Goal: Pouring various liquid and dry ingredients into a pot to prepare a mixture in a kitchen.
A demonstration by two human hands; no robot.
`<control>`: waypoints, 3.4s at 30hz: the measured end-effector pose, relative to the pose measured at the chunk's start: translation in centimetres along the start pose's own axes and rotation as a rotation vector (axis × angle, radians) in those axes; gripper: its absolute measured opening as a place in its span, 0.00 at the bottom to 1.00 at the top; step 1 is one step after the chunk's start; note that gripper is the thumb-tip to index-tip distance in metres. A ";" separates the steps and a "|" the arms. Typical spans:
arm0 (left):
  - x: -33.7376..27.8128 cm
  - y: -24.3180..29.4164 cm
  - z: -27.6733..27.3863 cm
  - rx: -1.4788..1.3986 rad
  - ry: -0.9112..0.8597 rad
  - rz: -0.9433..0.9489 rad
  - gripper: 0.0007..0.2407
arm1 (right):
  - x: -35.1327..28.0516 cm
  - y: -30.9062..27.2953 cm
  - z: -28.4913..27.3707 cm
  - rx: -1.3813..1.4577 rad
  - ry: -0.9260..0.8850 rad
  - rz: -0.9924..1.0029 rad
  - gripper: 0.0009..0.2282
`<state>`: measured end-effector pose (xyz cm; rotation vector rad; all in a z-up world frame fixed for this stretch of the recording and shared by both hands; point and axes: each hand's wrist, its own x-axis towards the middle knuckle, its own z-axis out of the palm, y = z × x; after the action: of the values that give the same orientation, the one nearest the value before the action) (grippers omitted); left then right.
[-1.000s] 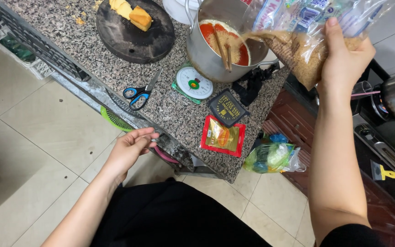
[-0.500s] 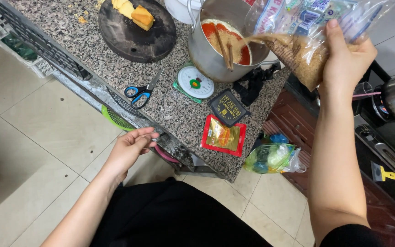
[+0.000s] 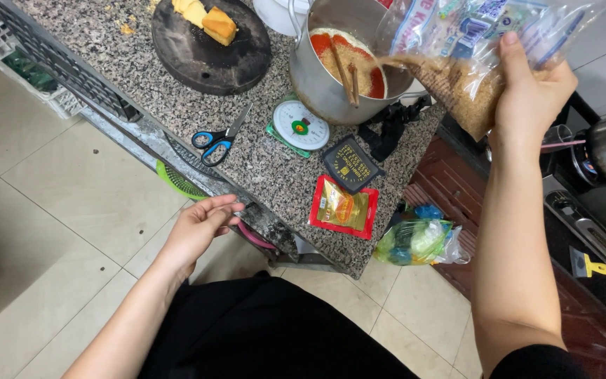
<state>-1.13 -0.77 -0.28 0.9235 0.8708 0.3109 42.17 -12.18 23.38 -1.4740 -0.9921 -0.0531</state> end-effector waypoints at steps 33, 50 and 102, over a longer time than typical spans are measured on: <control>-0.6 -0.2 -0.2 0.003 0.008 -0.007 0.15 | -2.4 2.5 -0.6 0.170 0.220 0.279 0.09; 1.2 -2.4 1.4 0.000 -0.060 -0.011 0.15 | -14.3 15.5 -0.2 1.324 -0.061 0.528 0.20; 10.4 -5.6 21.0 0.215 -0.332 0.173 0.13 | -21.4 18.4 -9.5 0.329 -0.376 0.718 0.14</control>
<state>20.85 -9.91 -3.81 1.2142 0.5248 0.2060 44.54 -28.29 -1.52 -1.4762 -0.6648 0.8906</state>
